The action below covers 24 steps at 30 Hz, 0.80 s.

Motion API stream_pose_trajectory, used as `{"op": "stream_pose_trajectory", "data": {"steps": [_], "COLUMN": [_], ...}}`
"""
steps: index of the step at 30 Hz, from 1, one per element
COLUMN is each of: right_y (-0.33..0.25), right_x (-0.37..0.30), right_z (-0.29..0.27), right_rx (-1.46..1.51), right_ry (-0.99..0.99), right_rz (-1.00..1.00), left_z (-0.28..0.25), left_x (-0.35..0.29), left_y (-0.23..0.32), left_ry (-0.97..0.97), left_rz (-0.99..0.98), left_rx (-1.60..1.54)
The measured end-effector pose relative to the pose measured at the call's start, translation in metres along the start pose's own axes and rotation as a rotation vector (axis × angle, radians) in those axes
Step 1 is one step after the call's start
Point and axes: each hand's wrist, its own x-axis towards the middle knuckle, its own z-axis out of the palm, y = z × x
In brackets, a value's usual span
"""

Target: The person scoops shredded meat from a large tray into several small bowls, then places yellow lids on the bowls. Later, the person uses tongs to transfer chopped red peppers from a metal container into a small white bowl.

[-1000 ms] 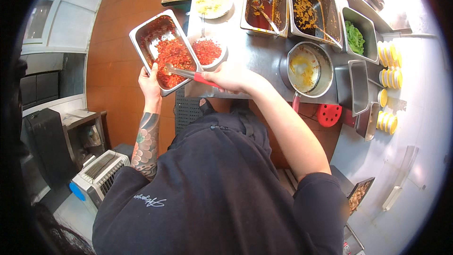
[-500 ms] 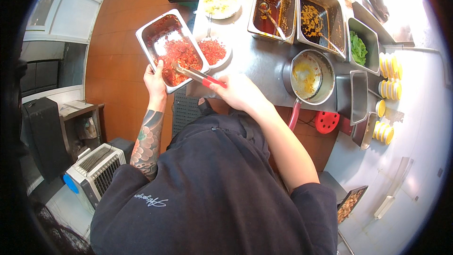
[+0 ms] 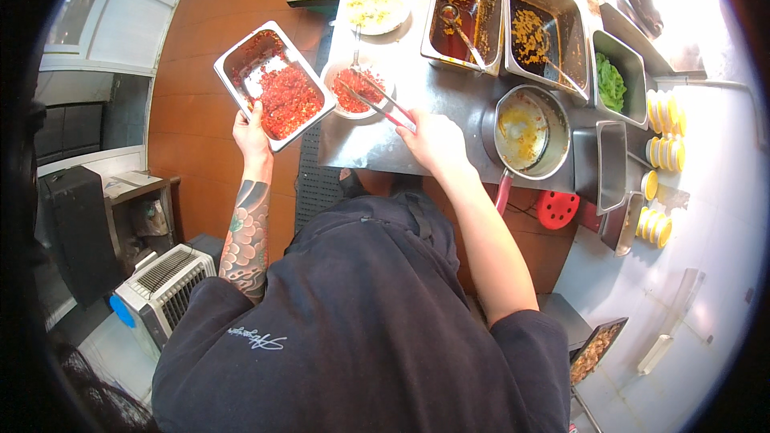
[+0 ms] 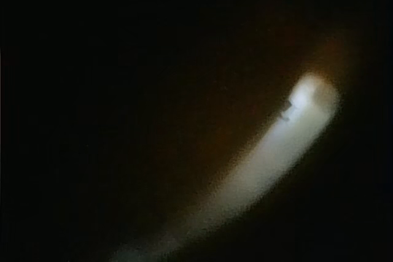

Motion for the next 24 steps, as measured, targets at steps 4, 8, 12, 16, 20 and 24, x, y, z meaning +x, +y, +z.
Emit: {"op": "stream_pose_trajectory", "data": {"steps": [4,8,12,16,20,24], "right_y": [0.015,0.011,0.002,-0.009,-0.05,-0.065], "right_x": [-0.013,-0.018,-0.026,-0.056,-0.041,-0.019], "right_z": [0.022,0.023,0.0,-0.025,0.002,0.028], "right_rx": [-0.114,-0.159,-0.071,0.18,0.106,0.105], "right_ry": [0.222,0.155,0.177,0.193,0.192,0.198], "right_rz": [-0.05,-0.052,-0.063,-0.151,-0.276,-0.224], "left_z": [-0.002,0.007,0.015,0.017,0.023,0.029], "left_x": [-0.002,-0.009,-0.015,-0.021,-0.031,-0.042], "left_y": [0.004,0.011,0.017,0.023,0.027,0.033], "left_ry": [-0.022,-0.036,-0.057,-0.124,-0.195,-0.238], "left_rz": [0.006,0.013,0.039,0.06,0.064,0.085], "left_rx": [0.01,0.042,0.053,0.239,0.281,0.343]}}
